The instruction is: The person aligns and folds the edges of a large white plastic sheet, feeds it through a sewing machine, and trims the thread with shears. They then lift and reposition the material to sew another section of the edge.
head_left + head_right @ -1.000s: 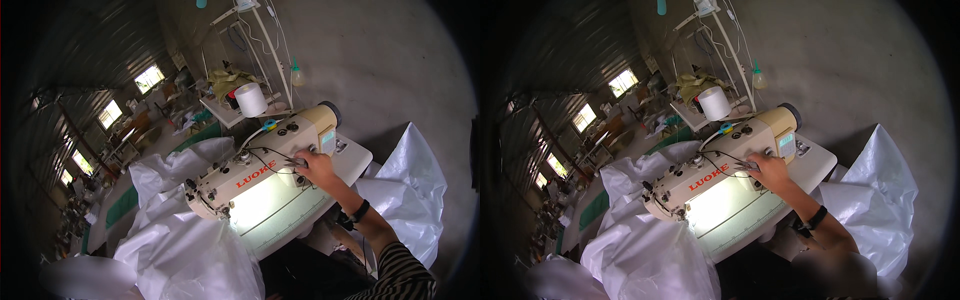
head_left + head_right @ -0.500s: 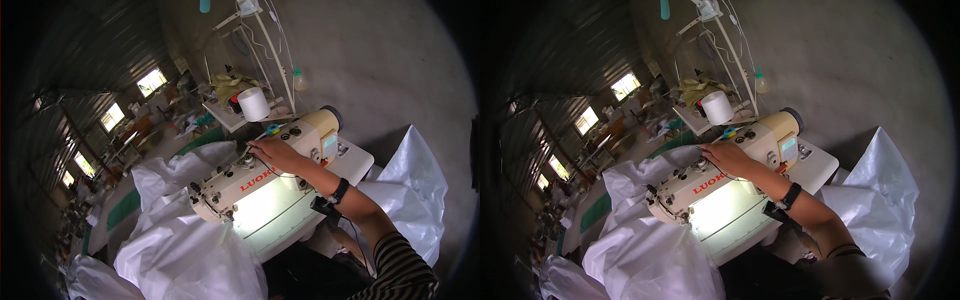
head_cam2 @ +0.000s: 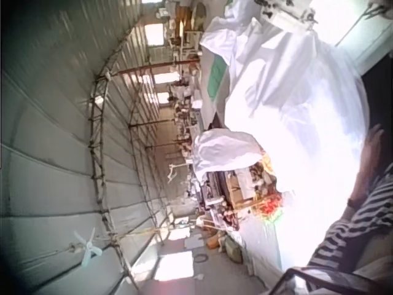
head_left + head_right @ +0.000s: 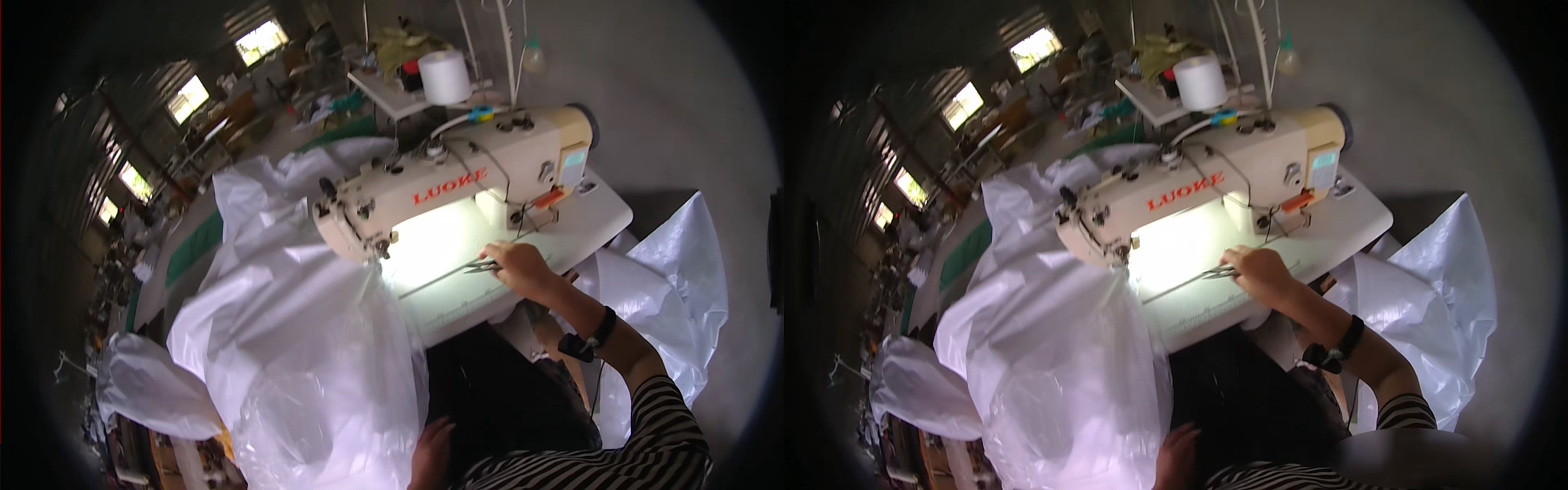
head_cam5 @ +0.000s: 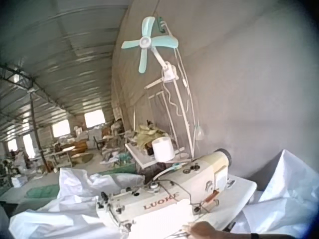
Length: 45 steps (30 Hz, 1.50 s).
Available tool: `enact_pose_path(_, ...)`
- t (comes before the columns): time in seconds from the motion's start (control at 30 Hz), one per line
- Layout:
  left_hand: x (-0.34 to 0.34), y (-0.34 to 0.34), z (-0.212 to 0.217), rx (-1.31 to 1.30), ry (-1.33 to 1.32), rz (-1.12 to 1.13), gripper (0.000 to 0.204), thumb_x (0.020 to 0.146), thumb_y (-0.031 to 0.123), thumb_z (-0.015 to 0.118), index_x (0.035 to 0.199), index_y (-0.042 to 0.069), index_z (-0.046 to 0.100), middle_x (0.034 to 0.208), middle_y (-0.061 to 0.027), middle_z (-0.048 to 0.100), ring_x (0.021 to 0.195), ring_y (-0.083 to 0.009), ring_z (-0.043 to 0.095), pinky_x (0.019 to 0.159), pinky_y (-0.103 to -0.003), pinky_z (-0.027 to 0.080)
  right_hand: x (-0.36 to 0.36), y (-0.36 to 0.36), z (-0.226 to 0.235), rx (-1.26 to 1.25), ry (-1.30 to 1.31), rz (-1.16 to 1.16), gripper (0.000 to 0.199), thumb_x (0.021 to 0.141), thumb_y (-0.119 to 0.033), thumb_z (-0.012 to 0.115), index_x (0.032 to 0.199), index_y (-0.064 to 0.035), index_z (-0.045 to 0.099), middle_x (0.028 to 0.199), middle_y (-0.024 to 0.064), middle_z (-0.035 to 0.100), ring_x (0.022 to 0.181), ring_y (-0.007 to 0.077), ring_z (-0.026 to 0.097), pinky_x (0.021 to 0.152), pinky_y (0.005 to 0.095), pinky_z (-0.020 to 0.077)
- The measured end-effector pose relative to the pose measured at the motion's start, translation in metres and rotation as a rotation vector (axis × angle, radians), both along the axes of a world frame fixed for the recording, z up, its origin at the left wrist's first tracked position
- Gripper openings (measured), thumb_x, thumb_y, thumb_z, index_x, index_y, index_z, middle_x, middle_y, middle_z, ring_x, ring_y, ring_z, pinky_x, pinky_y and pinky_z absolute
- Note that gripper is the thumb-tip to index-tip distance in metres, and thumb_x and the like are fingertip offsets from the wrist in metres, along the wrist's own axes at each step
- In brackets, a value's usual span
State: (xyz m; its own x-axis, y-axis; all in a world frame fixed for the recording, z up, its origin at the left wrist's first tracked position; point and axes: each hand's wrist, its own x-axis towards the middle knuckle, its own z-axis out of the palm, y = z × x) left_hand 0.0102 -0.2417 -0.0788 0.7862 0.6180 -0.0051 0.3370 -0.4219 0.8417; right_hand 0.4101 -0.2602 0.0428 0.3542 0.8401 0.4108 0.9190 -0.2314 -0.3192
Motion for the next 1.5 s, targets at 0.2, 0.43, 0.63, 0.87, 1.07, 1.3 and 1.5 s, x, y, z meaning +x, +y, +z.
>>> enact_pose_path(0.2,-0.035,0.039,0.056,0.570,-0.134,0.160,0.040,0.088,0.003,0.060,0.128,0.008,0.057,0.119,-0.0157,0.067,0.106,-0.0352,0.066,0.088,-0.042,0.054,-0.001,0.004,-0.027,0.276,-0.465,-0.119,0.026,0.085,-0.020,0.070,0.108,-0.0071,0.065,0.090,0.0114,0.064,0.078,0.0295,0.066,0.074,0.0399,0.0532)
enact_pose_path(0.43,-0.065,0.167,0.094,0.067,0.293,0.638,0.062,0.104,0.048,0.040,0.136,-0.003,0.051,0.133,-0.0271,0.057,0.130,-0.0416,0.047,0.108,-0.040,0.038,-0.135,0.014,-0.124,-0.210,0.930,0.526,0.026,0.092,-0.012,0.063,0.113,0.0029,0.065,0.104,0.0178,0.071,0.096,0.0287,0.070,0.086,0.0338,0.0547)
enact_pose_path(0.63,-0.075,0.183,0.121,0.297,0.334,0.618,0.049,0.102,0.036,0.052,0.134,-0.001,0.053,0.130,-0.0231,0.061,0.120,-0.0353,0.058,0.098,-0.039,0.044,-0.239,0.051,-0.139,-0.404,1.363,0.907,0.062,0.090,-0.031,0.073,0.135,0.0035,0.048,0.129,0.0156,0.062,0.121,0.0236,0.057,0.103,0.0361,0.0455)
enact_pose_path(0.87,-0.023,0.146,0.176,0.509,-0.072,-0.065,0.031,0.090,0.011,0.065,0.121,0.006,0.066,0.135,-0.0164,0.059,0.130,-0.0365,0.052,0.102,-0.044,0.044,-0.259,0.025,-0.112,-0.202,1.581,0.785,0.072,0.091,-0.042,0.070,0.137,0.0073,0.045,0.125,0.0232,0.063,0.121,0.0266,0.056,0.106,0.0356,0.0412)
enact_pose_path(1.07,0.000,0.227,0.118,0.685,0.176,0.204,0.048,0.093,0.016,0.064,0.137,0.005,0.051,0.142,-0.0212,0.049,0.132,-0.0388,0.044,0.108,-0.043,0.036,-0.250,0.008,-0.108,-0.538,1.371,0.717,0.046,0.099,-0.036,0.061,0.123,0.0031,0.062,0.120,0.0160,0.066,0.110,0.0234,0.061,0.098,0.0336,0.0460)
enact_pose_path(1.3,-0.034,0.268,0.059,0.451,0.062,0.133,0.049,0.091,0.012,0.063,0.137,0.003,0.048,0.134,-0.0211,0.054,0.118,-0.0432,0.052,0.103,-0.047,0.042,-0.200,-0.096,-0.110,-0.579,1.783,0.402,0.042,0.098,-0.028,0.063,0.129,-0.0001,0.057,0.119,0.0075,0.063,0.112,0.0157,0.057,0.101,0.0313,0.0435)
enact_pose_path(1.5,0.036,0.148,0.094,0.771,-0.149,0.082,0.030,0.088,0.008,0.062,0.118,0.003,0.064,0.126,-0.0144,0.064,0.110,-0.0311,0.063,0.089,-0.041,0.054,-0.193,-0.076,-0.118,-0.394,1.647,0.226,0.050,0.097,-0.026,0.063,0.136,0.0009,0.047,0.128,0.0102,0.058,0.115,0.0151,0.055,0.100,0.0324,0.0445)
